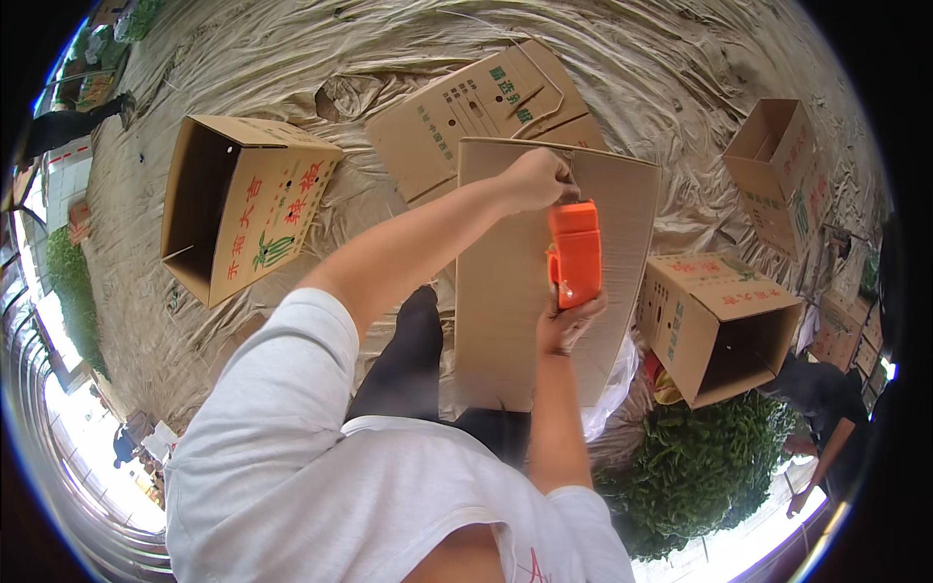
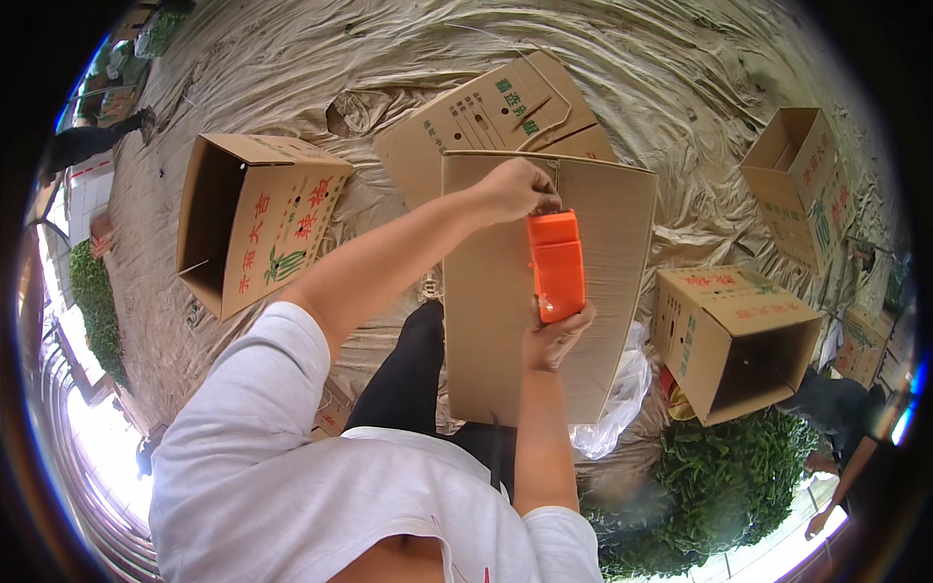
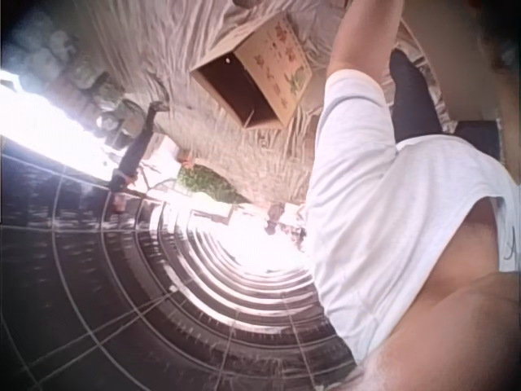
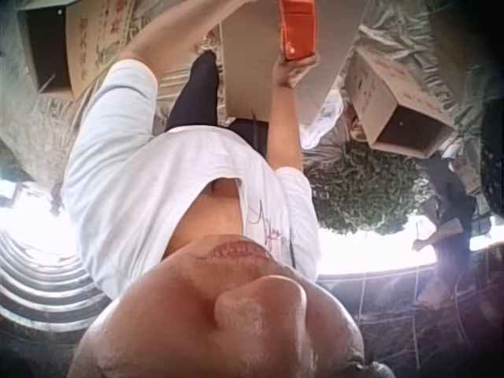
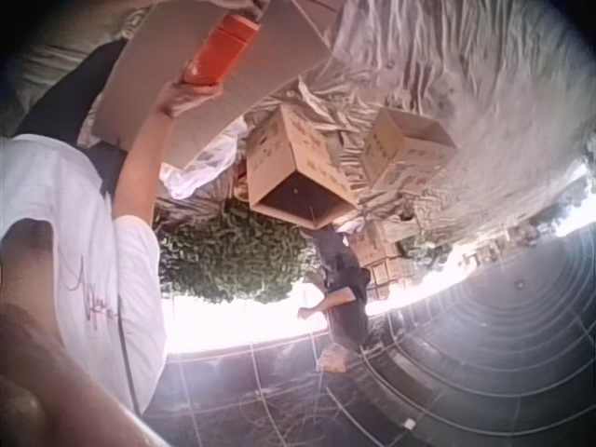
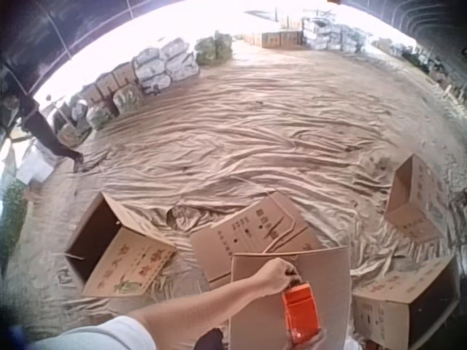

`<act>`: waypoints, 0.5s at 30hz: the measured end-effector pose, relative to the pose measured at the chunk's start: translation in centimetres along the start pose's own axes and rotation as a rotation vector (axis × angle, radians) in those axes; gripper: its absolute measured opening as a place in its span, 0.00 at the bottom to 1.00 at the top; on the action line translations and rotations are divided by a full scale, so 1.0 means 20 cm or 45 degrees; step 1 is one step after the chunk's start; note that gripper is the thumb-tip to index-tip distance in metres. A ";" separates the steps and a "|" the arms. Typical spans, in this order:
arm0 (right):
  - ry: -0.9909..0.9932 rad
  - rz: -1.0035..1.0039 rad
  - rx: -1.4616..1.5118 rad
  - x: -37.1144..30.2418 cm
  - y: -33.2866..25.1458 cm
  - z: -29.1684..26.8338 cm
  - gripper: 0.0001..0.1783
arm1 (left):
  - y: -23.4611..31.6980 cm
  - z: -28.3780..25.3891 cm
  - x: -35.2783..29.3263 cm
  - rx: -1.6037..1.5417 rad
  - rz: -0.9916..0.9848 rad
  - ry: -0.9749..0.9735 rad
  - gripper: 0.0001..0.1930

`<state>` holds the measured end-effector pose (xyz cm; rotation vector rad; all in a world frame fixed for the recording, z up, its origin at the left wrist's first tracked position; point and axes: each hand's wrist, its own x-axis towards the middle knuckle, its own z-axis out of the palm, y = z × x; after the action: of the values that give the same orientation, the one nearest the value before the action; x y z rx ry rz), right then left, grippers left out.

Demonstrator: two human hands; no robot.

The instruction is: The person assembles flat cardboard boxes by folding flaps and sealing seams with a handheld tape dispenser. They then line the interior of each box with newspaper and place the finished boxes on the floor.

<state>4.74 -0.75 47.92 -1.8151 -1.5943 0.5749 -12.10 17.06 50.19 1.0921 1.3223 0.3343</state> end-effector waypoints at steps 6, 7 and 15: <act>-0.036 -0.037 0.038 -0.23 0.05 -0.18 0.39 | 0.20 -0.31 0.31 0.376 0.341 0.633 0.08; -0.056 -0.016 0.004 -0.26 0.05 -0.21 0.40 | 0.20 -0.37 0.38 0.412 0.369 0.669 0.08; -0.123 0.025 -0.144 -0.18 -0.06 -0.22 0.38 | -0.11 -0.26 0.75 0.723 0.263 0.238 0.12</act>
<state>6.35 -5.06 51.55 -1.9136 -1.7052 0.6001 -13.20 29.45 40.09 1.7146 1.5189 0.2186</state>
